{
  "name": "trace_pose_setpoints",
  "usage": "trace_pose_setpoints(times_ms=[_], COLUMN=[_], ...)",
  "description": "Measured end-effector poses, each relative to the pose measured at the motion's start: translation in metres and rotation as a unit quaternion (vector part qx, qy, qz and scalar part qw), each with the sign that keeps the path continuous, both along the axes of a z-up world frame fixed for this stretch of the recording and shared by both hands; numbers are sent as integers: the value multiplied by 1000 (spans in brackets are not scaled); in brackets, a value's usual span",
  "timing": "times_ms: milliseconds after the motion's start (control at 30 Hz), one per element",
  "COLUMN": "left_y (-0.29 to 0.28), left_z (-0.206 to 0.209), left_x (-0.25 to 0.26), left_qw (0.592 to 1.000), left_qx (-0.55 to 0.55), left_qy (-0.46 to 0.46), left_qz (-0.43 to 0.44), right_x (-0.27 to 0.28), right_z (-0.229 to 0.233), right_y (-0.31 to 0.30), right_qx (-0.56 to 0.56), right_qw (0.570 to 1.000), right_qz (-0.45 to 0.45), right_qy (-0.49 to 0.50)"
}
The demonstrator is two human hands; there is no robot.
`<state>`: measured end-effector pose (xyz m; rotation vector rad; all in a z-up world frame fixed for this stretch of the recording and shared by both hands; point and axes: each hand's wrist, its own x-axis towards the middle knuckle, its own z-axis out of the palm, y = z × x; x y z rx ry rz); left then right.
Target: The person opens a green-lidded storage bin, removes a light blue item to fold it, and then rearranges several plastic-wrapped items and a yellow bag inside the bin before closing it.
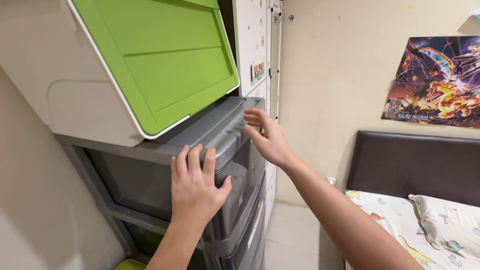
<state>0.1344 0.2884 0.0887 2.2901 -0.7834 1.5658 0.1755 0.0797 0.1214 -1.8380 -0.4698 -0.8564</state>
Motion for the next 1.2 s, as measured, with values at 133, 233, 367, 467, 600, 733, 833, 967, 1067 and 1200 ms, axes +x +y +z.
trace_pose_setpoints(times_ms=[133,233,367,467,600,733,833,967,1067,1200], left_y=[2,5,6,6,8,17,15,16,19,12], left_z=[2,2,2,2,11,37,61,96,111,114], left_x=[-1,-2,-2,-2,-5,0,17,50,58,64], left_qw=[1000,1000,1000,1000,1000,997,992,981,967,921], left_qx=[11,10,10,14,24,73,121,164,170,228], left_qy=[6,9,7,4,-13,-6,-29,-102,-159,-121], left_qz=[5,2,0,2,11,-13,-20,22,105,292], right_x=[-2,-4,-3,1,13,37,61,94,112,134], right_z=[12,17,17,16,16,17,22,34,56,84], right_y=[17,24,26,24,17,12,11,14,19,24], right_qx=[-31,-106,-94,-58,-38,-27,13,4,19,-9], right_qw=[999,992,993,996,997,998,1000,995,982,976], right_qz=[5,-66,-76,-57,-58,-48,11,77,115,93], right_qy=[19,23,13,25,18,4,-21,-64,-147,-199])
